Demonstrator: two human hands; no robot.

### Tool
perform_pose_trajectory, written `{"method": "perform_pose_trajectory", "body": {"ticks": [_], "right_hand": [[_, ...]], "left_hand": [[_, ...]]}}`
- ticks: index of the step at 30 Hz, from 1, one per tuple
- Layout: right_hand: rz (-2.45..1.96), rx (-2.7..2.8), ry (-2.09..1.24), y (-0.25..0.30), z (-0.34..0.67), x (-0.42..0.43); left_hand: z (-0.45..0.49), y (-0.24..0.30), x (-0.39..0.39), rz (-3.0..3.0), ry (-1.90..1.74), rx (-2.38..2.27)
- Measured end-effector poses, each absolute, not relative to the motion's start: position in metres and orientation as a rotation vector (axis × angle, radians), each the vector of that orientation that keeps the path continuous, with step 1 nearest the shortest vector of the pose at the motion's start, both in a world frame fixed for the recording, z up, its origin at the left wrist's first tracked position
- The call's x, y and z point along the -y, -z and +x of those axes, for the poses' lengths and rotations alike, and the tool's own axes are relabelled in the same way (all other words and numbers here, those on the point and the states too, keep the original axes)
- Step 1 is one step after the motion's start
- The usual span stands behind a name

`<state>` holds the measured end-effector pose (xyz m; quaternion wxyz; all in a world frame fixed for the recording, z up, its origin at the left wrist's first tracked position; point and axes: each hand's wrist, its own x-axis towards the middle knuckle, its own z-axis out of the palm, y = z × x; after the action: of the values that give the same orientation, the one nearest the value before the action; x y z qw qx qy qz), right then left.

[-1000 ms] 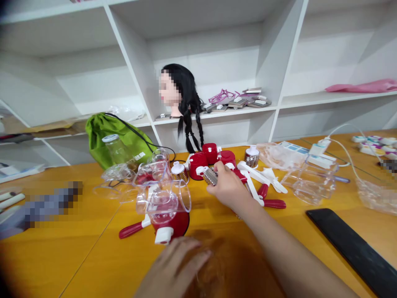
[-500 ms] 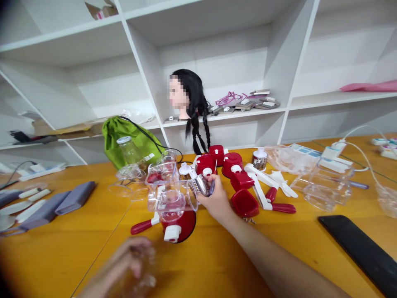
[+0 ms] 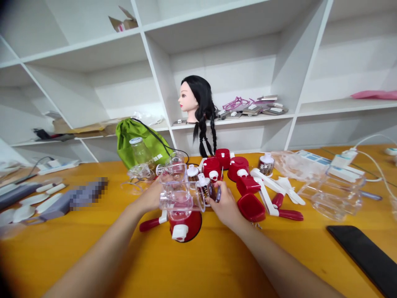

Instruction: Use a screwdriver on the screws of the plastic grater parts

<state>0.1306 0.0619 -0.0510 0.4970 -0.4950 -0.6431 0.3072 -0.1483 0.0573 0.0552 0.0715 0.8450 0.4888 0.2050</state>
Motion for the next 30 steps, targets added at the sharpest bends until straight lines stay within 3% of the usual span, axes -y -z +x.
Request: {"method": "perform_pose_trajectory", "body": {"ticks": [6,19,25,30], "right_hand": [[-1.216,1.585,-0.718,0.059,0.122,-0.07],[-1.084,1.509,-0.708,0.023,0.131,-0.048],[-0.72,1.714,-0.951,0.002,0.136,-0.033],[-0.764,1.798,-1.146,-0.005,0.133,-0.031]], "left_hand": [[-0.136,-0.034,-0.075,2.393,-0.691,-1.218],[-0.142,-0.02,-0.057,2.027,-0.966,-1.219],[-0.16,-0.012,-0.013,1.874,-1.121,-1.328],[-0.153,-0.003,0.004,1.79,-1.084,-1.231]]}}
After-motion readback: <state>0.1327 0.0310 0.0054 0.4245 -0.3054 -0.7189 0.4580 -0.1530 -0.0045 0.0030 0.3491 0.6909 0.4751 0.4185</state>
